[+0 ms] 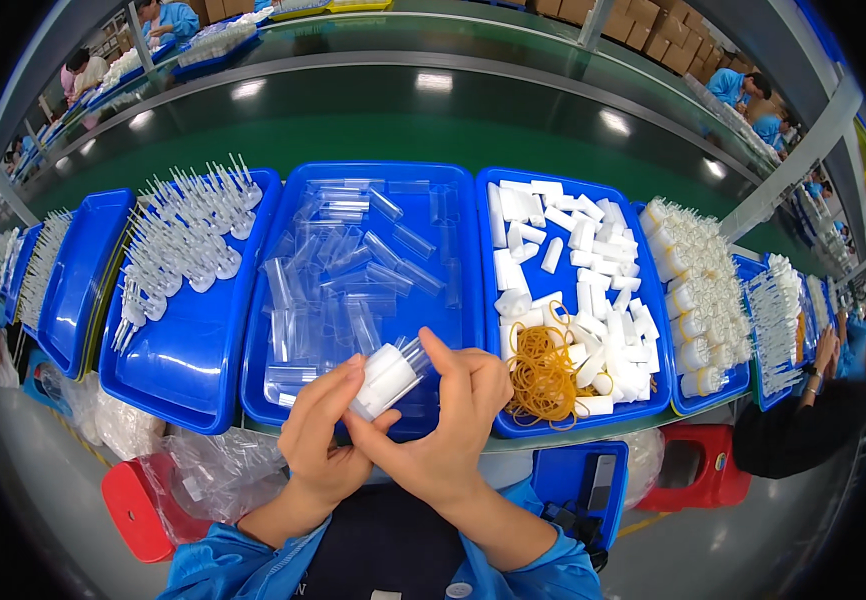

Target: The person assembles medical supplies by inserting clear plastic tubes into white plastic holders. They then secure the tubes with rubber bands and place the completed units into a blue tray. The process is repeated continuously throughout the video.

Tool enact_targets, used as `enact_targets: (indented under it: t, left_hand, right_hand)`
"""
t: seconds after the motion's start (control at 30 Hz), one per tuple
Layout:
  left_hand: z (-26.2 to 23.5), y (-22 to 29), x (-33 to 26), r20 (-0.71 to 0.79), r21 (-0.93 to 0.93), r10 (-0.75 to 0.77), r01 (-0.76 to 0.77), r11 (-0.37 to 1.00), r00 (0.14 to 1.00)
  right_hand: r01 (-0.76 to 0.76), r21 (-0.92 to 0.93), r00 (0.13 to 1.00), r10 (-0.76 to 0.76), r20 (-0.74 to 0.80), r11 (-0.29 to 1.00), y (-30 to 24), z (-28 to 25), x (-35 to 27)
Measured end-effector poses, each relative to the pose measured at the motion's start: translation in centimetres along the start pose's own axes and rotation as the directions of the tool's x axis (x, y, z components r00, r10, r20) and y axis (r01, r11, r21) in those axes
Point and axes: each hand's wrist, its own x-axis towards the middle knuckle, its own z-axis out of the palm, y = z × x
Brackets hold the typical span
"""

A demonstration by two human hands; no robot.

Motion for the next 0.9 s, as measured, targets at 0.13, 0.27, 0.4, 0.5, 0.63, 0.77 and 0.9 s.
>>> enact_targets:
  t: [0.13,0.27,0.4,0.5,0.63,0.77,0.9]
  left_hand:
    - [0.1,0.0,-0.1,0.003,-0.003,0.017,-0.017,1.0,1.0]
    - [-0.7,-0.5,0.2,0.0,0.045,-0.01,0.01,0.999,1.0]
    - [-3.5,-2.6,0.8,-0.022,0.031,-0.122,0.122,0.992,0.992]
    - [-4.1,-3.0,1.5,-0.043,-0.14,-0.263,0.254,0.957,0.964]
    - [-4.1,-2.3,1.8,0.097,-0.541,-0.462,0.436,0.719,0.882]
    - [-4.3,-3.0,1.1,0.162,-0.559,-0.39,0.411,0.72,0.906]
    - [-4.0,-2.2,0.9,0.19,-0.546,-0.345,0.391,0.741,0.919]
  right_hand:
    - [0.148,-0.049,0.981,-0.153,-0.118,0.988,0.2,0.6,0.0]
    - [0.184,-0.007,0.983,-0.184,-0.009,0.983,0.1,0.2,0.9]
    - [0.092,0.155,0.987,-0.111,0.115,0.984,1.4,-1.2,2.2]
    - [0.171,0.101,0.922,-0.196,0.335,0.98,2.2,-0.8,2.5]
    - [0.113,0.083,0.888,-0.138,0.439,0.99,3.0,0.4,1.9]
    - [0.066,0.004,0.899,-0.061,0.433,0.998,2.4,-0.1,2.7]
    - [0.046,0.018,0.928,-0.049,0.368,0.999,3.0,0.1,2.7]
